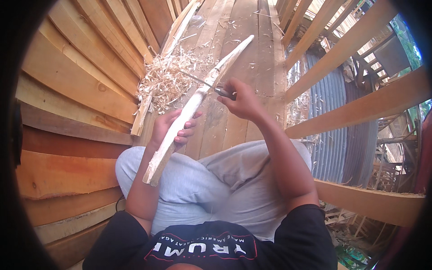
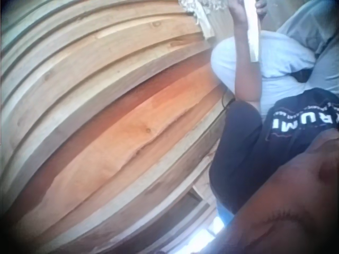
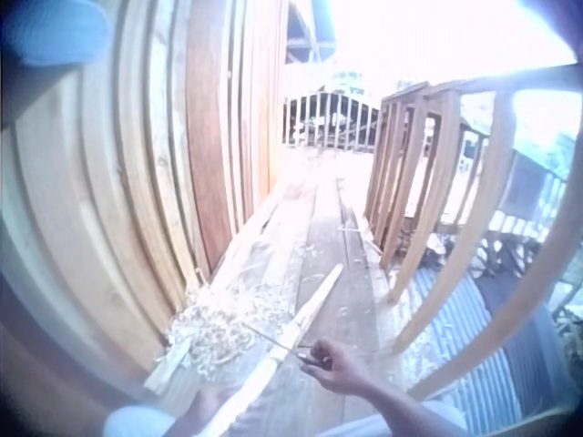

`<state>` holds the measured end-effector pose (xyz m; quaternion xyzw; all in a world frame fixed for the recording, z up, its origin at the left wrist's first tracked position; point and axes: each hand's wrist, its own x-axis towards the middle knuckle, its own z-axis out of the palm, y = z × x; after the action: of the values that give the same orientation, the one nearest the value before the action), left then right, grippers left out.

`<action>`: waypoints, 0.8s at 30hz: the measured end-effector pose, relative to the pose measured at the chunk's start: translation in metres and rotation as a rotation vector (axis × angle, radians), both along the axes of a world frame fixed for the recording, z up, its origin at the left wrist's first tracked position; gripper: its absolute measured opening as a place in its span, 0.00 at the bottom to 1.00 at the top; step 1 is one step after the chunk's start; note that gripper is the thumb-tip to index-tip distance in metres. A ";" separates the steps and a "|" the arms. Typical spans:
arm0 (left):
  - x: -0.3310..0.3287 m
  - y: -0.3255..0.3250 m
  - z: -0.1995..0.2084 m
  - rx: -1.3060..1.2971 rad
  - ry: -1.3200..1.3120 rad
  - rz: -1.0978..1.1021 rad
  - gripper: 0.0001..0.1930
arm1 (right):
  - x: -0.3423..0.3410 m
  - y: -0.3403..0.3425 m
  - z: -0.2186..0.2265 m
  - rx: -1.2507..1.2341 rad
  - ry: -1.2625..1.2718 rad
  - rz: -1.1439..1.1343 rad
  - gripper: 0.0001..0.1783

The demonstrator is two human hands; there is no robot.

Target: The person sits cross-legged on a wooden floor and uses a knife to carve a long, thin piece of wood. They repeatedly shave off thin layers of wood, creating a pile of shavings on the floor.

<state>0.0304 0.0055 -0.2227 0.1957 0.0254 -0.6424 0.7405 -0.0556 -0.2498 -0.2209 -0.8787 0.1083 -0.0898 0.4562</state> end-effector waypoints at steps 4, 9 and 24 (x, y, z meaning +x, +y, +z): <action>-0.003 0.001 0.015 0.135 -0.123 0.024 0.29 | 0.003 0.010 0.006 -0.088 0.088 -0.018 0.12; 0.000 0.011 0.020 0.126 -0.185 -0.055 0.28 | 0.004 0.020 0.009 -0.011 -0.026 0.009 0.12; 0.012 0.020 0.013 0.044 -0.236 -0.015 0.22 | -0.007 0.000 0.098 0.283 -0.381 -0.342 0.24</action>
<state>0.0423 0.0251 -0.2099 0.2863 -0.0494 -0.6199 0.7289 -0.0629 -0.2495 -0.1227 -0.7426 0.1787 -0.3127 0.5646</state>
